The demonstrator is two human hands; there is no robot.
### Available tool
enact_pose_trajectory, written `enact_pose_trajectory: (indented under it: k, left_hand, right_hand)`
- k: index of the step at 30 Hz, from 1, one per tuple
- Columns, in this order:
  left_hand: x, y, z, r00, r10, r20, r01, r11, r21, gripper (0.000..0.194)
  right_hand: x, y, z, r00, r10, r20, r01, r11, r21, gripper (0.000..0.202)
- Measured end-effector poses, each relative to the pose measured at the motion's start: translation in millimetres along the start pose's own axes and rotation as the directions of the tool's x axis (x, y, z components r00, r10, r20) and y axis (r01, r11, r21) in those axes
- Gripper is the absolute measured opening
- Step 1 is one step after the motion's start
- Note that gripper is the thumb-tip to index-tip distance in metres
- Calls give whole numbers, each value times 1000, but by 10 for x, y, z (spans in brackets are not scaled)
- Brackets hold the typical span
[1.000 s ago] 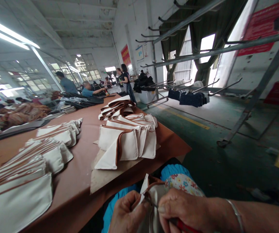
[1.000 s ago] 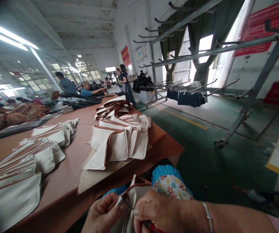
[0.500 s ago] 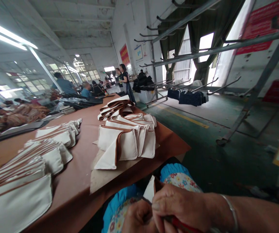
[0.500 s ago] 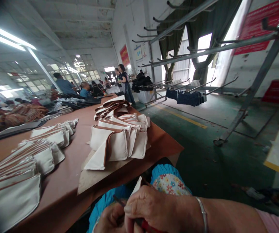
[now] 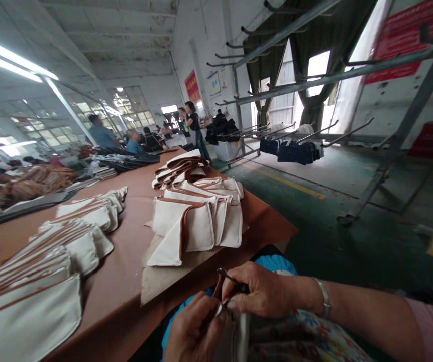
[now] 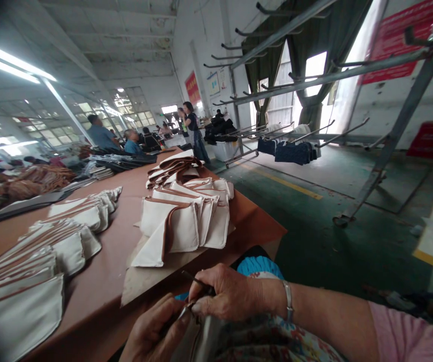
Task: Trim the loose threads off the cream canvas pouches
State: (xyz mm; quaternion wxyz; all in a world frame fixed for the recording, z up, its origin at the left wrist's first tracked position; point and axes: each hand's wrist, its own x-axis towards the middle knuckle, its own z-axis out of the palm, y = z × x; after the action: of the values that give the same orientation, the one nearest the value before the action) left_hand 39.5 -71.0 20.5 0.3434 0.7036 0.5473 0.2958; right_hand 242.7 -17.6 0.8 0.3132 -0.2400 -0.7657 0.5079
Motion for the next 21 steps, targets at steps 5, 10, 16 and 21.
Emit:
enact_pose_trajectory:
  k: [5,10,16,21]
  left_hand:
    - [9,-79,-53,999,28,-42,-30,999,-39,23]
    - [20,-28,-118,998,-52,32,57,986,-158,26]
    - [55,-98,-100,958,-246,150,288,823,-490,30]
    - [132,-288,-21,932,-332,148,358,765,-536,41]
  right_hand:
    - [88,-65,54,997,29,-75,-27,999,24,12]
    - [117,-114,39,988,153,-27,-149,983,109,12]
    - [135,-30,98,945,323,42,-322,906,276,21]
    - [140,-69,163,979,203,6,-202,971,124,21]
